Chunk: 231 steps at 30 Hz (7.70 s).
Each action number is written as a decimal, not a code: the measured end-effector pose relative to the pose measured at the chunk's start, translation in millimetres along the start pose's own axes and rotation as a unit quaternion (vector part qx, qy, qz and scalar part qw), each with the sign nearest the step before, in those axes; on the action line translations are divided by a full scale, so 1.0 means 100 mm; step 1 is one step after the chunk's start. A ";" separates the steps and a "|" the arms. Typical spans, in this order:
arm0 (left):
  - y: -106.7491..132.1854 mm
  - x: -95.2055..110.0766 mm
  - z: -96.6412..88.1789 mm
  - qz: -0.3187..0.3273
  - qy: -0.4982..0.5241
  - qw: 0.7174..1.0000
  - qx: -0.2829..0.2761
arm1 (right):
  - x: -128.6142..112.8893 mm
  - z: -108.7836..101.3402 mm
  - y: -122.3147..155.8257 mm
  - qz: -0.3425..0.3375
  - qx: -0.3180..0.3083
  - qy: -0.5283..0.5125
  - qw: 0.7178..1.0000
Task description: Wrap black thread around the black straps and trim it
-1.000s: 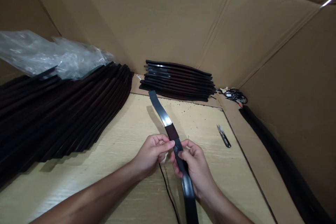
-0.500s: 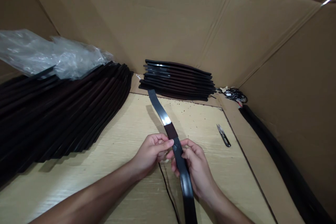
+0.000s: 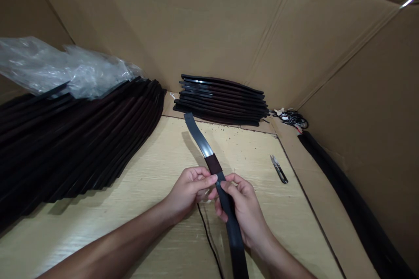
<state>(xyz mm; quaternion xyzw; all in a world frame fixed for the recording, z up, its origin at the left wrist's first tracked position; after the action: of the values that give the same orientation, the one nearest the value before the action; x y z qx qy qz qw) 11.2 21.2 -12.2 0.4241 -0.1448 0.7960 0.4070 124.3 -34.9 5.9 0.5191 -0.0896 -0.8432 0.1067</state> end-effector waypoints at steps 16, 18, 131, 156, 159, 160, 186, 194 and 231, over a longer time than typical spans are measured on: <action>0.01 0.00 -0.03 0.020 0.018 0.998 0.052 | -0.07 -0.04 0.03 -0.007 -0.039 -0.023 0.999; 0.01 0.04 -0.05 0.037 0.009 0.997 0.068 | -0.12 -0.06 0.03 -0.008 -0.058 -0.044 0.997; -0.07 0.14 -0.30 0.074 -0.014 0.993 0.092 | 0.01 0.01 0.04 0.063 -0.124 -0.084 0.987; -0.09 0.16 -0.27 0.072 -0.018 0.995 0.066 | 0.02 0.01 0.04 0.027 -0.059 -0.078 0.995; -0.09 0.15 -0.27 0.065 -0.027 0.995 0.066 | 0.05 0.03 0.05 0.043 -0.076 -0.060 0.994; -0.09 0.15 -0.27 0.057 -0.032 0.995 0.073 | 0.06 0.04 0.05 0.047 -0.076 -0.053 0.995; -0.09 0.16 -0.22 0.010 -0.156 0.987 0.041 | 0.17 0.06 0.02 0.075 -0.046 0.022 0.996; -0.09 0.11 -0.20 0.018 -0.197 0.976 0.096 | 0.16 0.05 0.02 0.073 0.016 -0.040 0.996; -0.06 0.19 -0.15 -0.001 -0.182 0.980 0.081 | 0.17 -0.05 -0.06 0.010 0.052 -0.044 0.998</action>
<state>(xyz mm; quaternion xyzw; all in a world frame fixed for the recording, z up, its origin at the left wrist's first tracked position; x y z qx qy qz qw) 2.1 43.2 -7.0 0.5937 -0.1513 0.7141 0.3386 120.5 -33.6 -12.2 0.4858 -0.1434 -0.8581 0.0840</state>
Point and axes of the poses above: each hand's wrist, its own y-axis away from the middle knuckle, its own z-axis out of the palm, x = y × z, the point moved 2 cm from there along -y, towards the middle knuckle, and after that the axes turned 13 degrees about -x, right-handed, at the moved point
